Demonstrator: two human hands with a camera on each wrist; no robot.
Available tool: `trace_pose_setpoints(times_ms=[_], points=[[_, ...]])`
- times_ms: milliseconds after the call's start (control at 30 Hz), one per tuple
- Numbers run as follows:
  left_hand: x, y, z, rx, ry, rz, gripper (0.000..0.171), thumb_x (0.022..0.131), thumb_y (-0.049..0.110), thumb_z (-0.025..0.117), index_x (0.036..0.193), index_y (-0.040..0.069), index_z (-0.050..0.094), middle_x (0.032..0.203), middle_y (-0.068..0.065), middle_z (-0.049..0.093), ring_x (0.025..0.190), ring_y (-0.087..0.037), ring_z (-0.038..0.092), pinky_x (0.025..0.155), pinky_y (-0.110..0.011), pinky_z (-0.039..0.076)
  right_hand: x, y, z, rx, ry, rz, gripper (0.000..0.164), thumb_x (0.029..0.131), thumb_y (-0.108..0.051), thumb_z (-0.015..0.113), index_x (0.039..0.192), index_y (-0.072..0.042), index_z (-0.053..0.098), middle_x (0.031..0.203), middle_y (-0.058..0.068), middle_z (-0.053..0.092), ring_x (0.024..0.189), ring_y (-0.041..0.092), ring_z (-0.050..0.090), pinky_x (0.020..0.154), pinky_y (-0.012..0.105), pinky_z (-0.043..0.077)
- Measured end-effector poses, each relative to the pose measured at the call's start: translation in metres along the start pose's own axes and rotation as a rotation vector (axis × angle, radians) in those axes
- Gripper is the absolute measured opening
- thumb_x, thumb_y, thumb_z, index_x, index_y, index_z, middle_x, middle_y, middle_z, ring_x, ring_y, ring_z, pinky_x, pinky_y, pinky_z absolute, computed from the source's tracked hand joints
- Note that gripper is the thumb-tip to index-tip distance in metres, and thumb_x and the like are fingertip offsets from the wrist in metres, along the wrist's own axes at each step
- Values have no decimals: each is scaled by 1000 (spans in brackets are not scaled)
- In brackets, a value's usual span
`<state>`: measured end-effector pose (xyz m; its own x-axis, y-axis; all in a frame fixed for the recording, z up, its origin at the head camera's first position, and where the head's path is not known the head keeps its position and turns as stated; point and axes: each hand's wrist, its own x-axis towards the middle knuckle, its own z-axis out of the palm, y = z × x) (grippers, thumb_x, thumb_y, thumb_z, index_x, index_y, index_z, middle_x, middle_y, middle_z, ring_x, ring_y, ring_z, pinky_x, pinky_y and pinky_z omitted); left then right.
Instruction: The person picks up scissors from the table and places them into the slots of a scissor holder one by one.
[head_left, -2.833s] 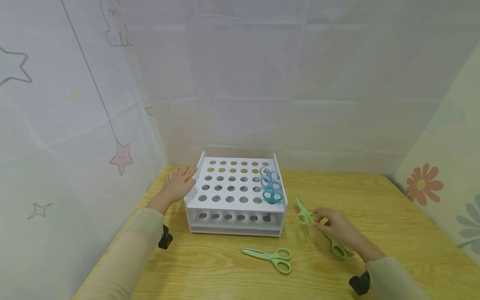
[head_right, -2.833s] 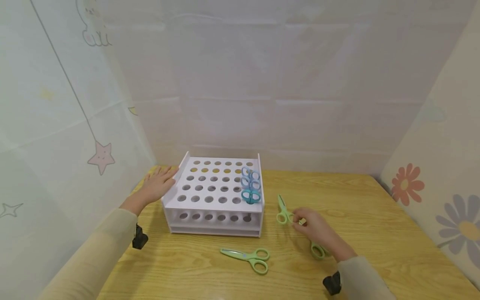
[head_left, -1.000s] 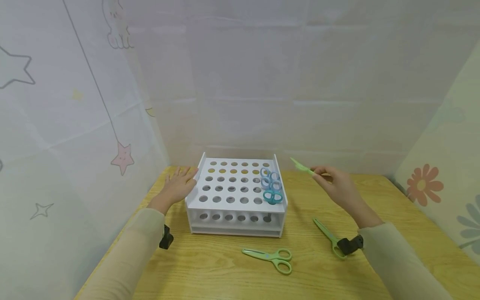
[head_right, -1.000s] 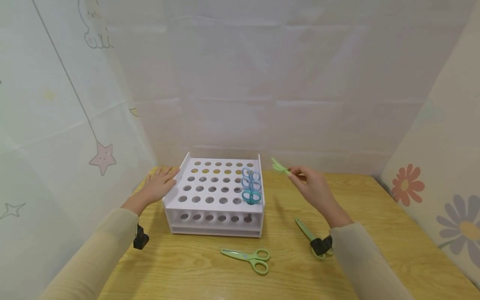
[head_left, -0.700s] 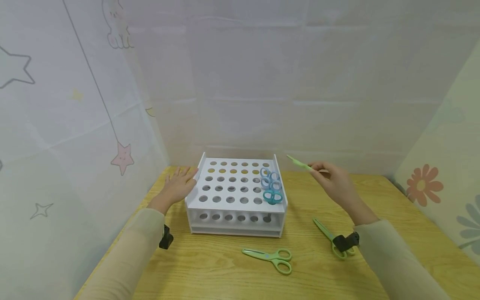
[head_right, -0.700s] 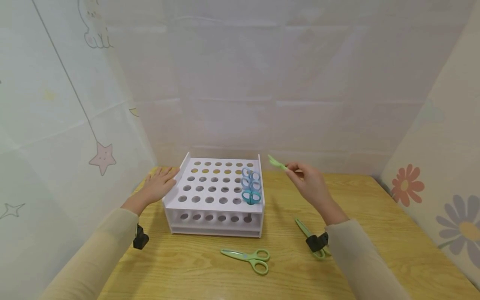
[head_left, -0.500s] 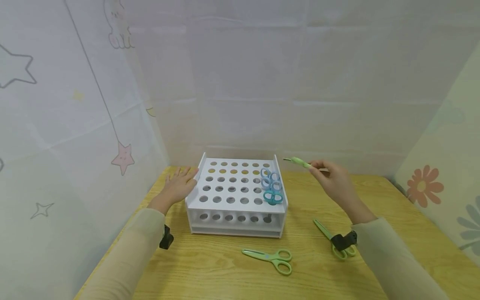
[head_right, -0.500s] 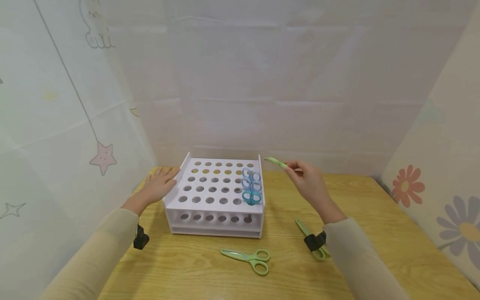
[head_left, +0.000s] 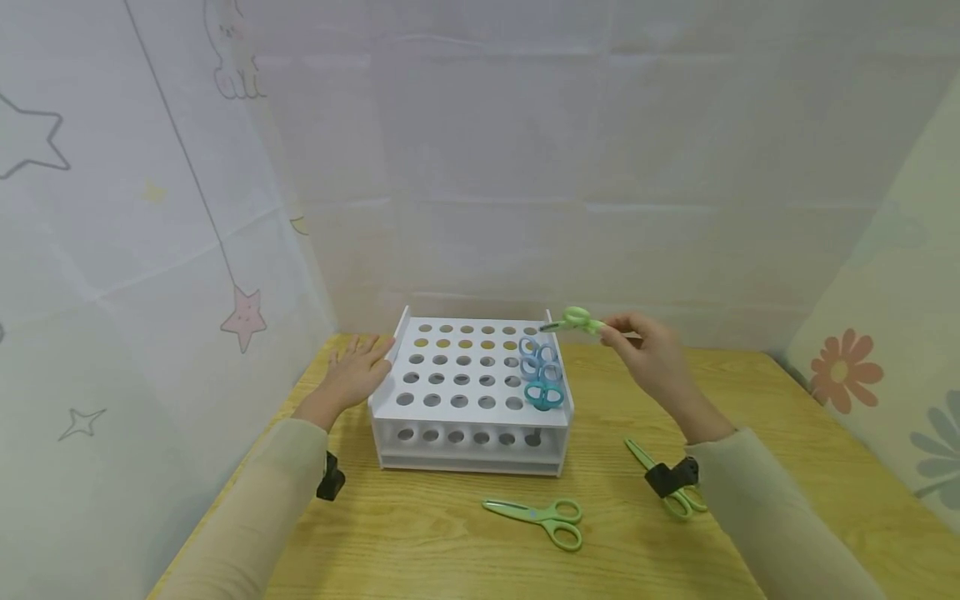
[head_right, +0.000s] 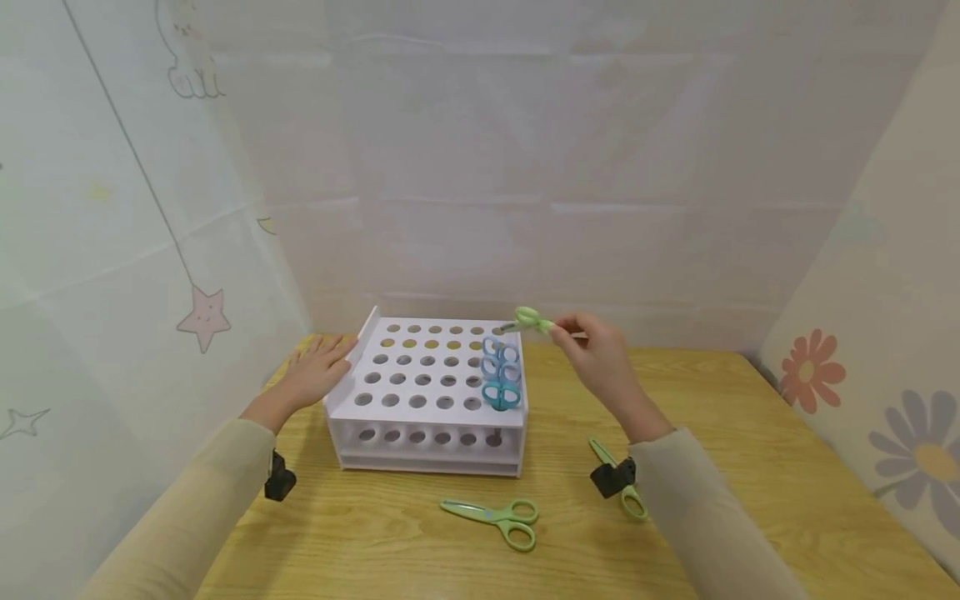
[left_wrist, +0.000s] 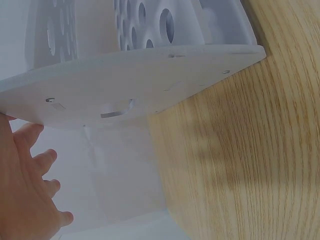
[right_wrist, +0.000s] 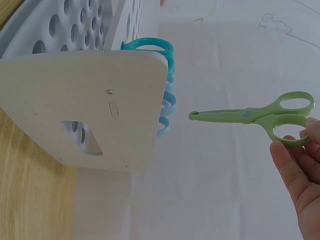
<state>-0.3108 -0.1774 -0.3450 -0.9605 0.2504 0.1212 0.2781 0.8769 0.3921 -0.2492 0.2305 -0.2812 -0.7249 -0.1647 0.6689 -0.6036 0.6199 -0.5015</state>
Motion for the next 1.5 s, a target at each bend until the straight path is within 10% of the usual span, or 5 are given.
trace_pose_setpoints(times_ms=[1500], points=[[2, -1, 2, -5, -5, -13, 52, 98, 34, 25, 146, 14, 27, 150, -16, 16, 135, -42, -2, 99, -64, -5, 16, -24, 24, 12, -154, -2, 15, 90, -11, 59, 96, 2, 64, 84, 10, 65, 69, 21, 65, 66, 31, 54]])
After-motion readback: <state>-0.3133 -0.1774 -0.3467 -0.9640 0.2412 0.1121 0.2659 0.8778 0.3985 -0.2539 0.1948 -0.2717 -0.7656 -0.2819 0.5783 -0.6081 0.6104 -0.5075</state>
